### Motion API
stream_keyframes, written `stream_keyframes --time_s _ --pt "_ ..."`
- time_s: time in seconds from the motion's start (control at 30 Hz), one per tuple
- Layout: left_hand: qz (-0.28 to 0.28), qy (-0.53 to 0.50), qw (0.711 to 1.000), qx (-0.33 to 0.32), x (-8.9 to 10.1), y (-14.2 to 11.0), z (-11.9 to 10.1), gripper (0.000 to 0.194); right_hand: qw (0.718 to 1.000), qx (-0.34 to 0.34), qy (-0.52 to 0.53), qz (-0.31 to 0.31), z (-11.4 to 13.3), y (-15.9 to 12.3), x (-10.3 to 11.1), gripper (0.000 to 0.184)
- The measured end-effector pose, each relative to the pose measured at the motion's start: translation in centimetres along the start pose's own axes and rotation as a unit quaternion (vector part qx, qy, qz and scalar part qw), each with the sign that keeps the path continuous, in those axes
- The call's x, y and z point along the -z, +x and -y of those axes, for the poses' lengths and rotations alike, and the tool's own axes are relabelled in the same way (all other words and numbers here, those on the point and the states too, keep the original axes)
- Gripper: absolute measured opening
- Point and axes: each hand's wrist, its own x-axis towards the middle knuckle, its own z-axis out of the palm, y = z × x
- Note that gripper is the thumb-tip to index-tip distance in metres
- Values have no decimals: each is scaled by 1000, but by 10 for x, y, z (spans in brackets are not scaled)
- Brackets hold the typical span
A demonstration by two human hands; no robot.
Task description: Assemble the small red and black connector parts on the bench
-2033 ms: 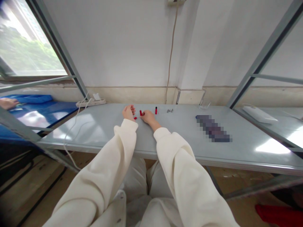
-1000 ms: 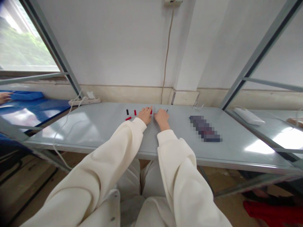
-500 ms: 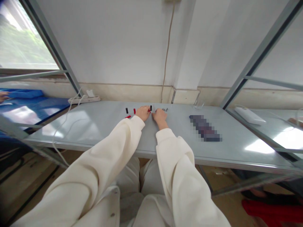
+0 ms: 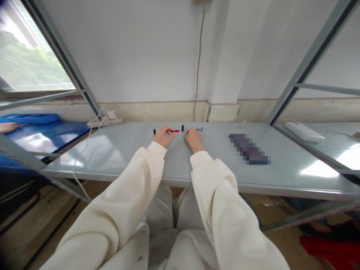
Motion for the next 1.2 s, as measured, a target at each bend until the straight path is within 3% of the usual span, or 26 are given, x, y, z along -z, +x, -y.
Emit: stream_keyframes --time_s 0.37,0.63,0.87,1.2 --pt "-57 -16 998 1 4 2 1 5 975 221 -14 -6 15 -13 12 15" --pt "-37 -31 999 18 6 2 0 13 969 246 -32 -10 15 -14 14 14" --pt "90 -42 995 -3 0 -2 2 36 979 204 7 2 19 -19 15 21" --pt "75 -44 996 20 -1 0 4 16 971 240 19 -11 21 -19 10 18"
